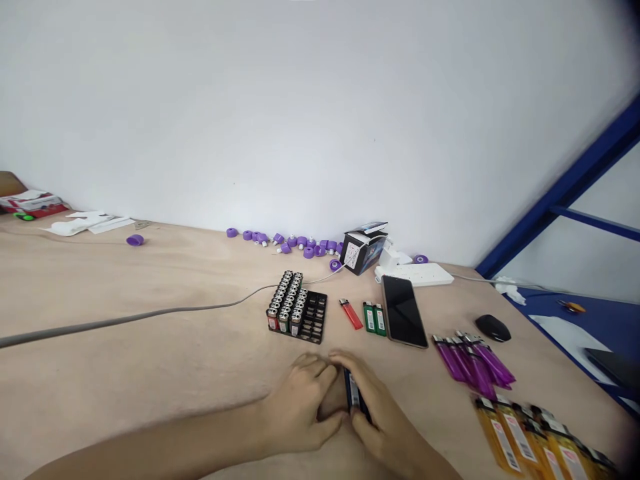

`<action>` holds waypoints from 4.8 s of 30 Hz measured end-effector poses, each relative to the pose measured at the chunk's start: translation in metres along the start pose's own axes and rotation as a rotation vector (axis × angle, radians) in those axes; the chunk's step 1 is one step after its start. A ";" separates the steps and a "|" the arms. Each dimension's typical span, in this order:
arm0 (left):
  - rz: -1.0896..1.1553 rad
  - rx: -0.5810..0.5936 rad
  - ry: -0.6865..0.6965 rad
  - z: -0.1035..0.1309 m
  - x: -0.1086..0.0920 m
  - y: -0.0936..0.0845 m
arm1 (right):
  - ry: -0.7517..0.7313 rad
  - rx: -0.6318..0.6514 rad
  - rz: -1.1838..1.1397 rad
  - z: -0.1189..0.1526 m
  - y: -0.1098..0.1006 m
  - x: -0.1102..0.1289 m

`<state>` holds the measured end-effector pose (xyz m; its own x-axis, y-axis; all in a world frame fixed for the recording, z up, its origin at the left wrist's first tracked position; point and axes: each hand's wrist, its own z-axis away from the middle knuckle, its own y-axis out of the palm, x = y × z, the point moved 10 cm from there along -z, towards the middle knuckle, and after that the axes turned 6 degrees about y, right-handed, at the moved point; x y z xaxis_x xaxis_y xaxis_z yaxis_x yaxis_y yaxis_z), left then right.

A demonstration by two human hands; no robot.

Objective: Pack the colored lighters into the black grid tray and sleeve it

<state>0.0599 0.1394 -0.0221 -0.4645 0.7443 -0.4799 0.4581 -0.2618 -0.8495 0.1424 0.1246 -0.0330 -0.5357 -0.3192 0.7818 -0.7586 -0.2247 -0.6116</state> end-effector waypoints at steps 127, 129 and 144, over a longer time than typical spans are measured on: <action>0.072 -0.003 0.026 -0.001 -0.029 0.020 | -0.008 -0.309 0.032 -0.035 -0.053 -0.006; 0.067 -0.009 0.020 -0.006 -0.029 0.021 | -0.002 -0.326 0.015 -0.036 -0.054 -0.007; 0.055 -0.243 0.236 -0.005 -0.025 -0.014 | 0.180 -0.218 -0.322 -0.040 -0.040 -0.029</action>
<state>0.0687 0.1272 0.0034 -0.2585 0.8624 -0.4353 0.6578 -0.1729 -0.7331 0.1732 0.1801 -0.0262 -0.3001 -0.0948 0.9492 -0.9481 -0.0803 -0.3078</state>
